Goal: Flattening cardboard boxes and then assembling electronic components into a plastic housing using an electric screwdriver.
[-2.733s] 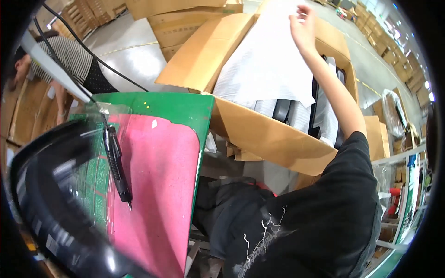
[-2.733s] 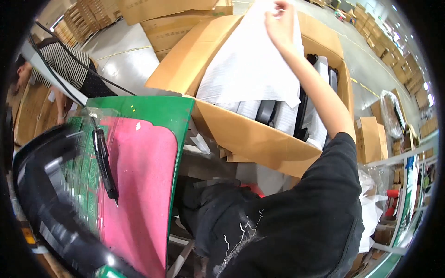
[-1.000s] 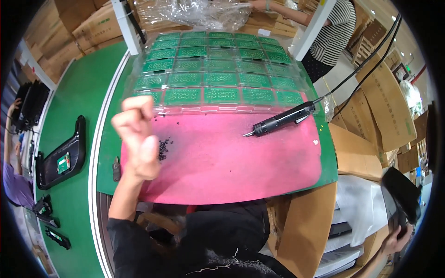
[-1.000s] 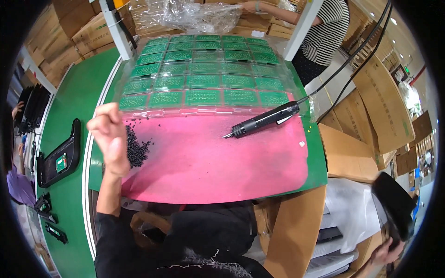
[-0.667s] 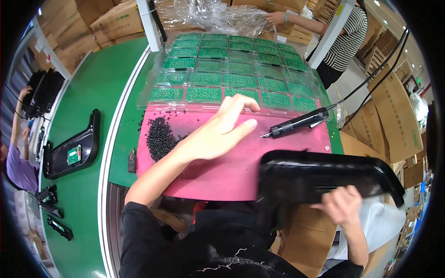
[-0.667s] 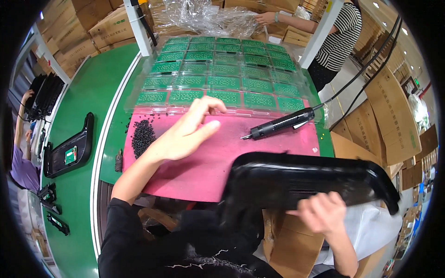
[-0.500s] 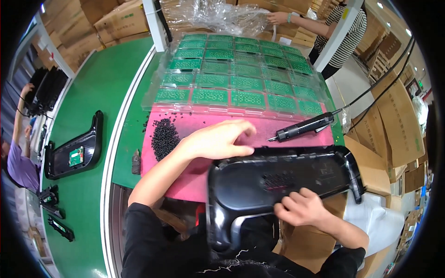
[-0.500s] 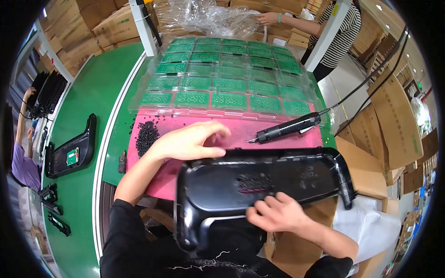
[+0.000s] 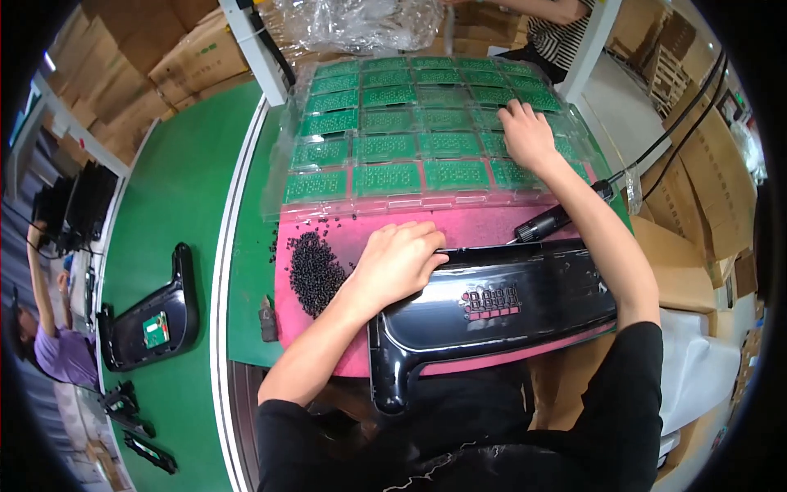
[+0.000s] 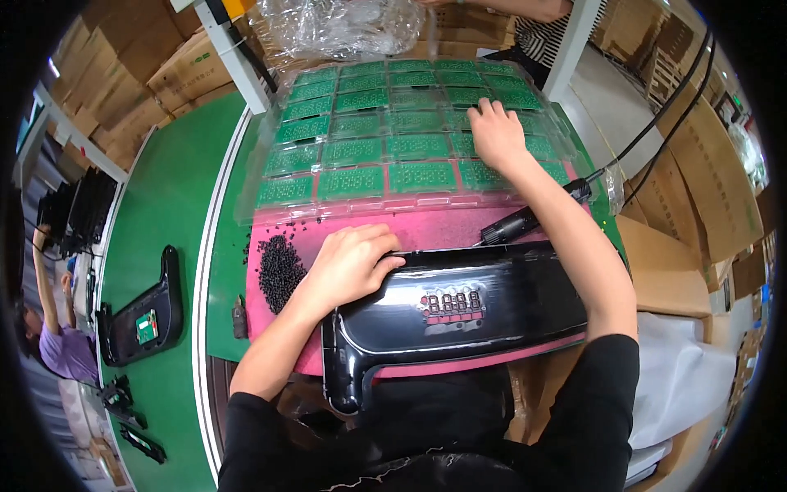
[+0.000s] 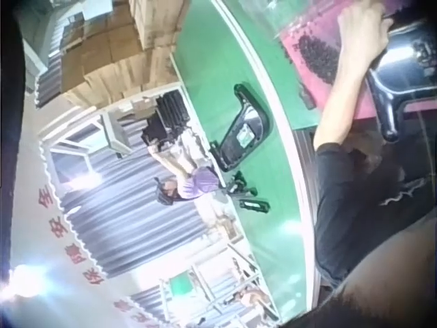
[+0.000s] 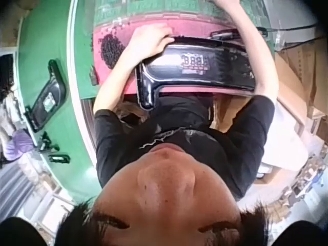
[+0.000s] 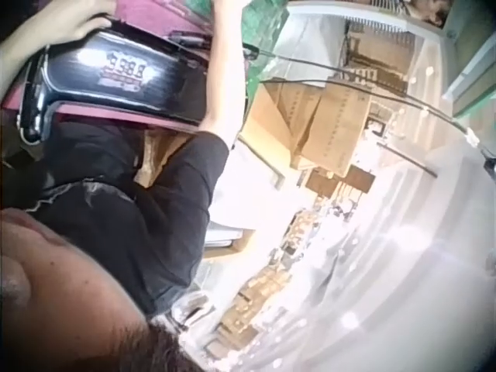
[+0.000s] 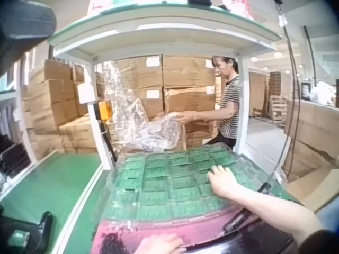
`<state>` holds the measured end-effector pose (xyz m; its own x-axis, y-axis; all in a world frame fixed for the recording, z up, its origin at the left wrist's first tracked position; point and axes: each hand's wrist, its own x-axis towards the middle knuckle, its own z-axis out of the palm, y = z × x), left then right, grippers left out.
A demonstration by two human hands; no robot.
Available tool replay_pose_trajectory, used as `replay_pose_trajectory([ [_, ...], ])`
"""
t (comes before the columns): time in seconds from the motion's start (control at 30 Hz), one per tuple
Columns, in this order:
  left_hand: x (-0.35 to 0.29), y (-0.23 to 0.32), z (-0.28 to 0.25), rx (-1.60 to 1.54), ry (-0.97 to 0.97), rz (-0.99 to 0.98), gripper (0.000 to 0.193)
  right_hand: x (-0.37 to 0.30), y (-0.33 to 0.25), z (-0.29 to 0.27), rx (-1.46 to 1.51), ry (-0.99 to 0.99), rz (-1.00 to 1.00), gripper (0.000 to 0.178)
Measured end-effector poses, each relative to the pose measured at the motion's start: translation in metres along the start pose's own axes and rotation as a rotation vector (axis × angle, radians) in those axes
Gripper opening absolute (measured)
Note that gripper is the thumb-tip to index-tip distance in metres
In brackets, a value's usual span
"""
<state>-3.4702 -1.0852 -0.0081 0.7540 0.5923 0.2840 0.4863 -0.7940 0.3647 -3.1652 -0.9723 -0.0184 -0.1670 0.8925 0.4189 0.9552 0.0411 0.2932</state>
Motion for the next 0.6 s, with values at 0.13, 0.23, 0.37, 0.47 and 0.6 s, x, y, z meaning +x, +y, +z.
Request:
replay_pose_trajectory([
  [0.13, -0.002, -0.003, 0.003, 0.015, 0.022, -0.007, 0.016, 0.026, 0.001, 0.019, -0.03, -0.153, 0.066, 0.035],
  [0.23, -0.003, -0.005, 0.003, 0.016, 0.028, -0.011, 0.017, 0.038, -0.005, 0.026, -0.072, -0.238, 0.078, 0.035],
  [0.37, 0.0, -0.007, 0.003, 0.014, 0.028, -0.001, 0.017, 0.045, -0.006, 0.032, -0.055, -0.353, 0.176, 0.039],
  [0.47, -0.001, -0.008, 0.001, -0.004, 0.021, -0.022, 0.017, 0.051, -0.012, 0.025, -0.061, -0.461, 0.212, 0.046],
  [0.6, 0.0, -0.008, 0.001, 0.004, 0.032, -0.007, 0.017, 0.052, -0.013, 0.02, -0.038, -0.526, 0.222, 0.051],
])
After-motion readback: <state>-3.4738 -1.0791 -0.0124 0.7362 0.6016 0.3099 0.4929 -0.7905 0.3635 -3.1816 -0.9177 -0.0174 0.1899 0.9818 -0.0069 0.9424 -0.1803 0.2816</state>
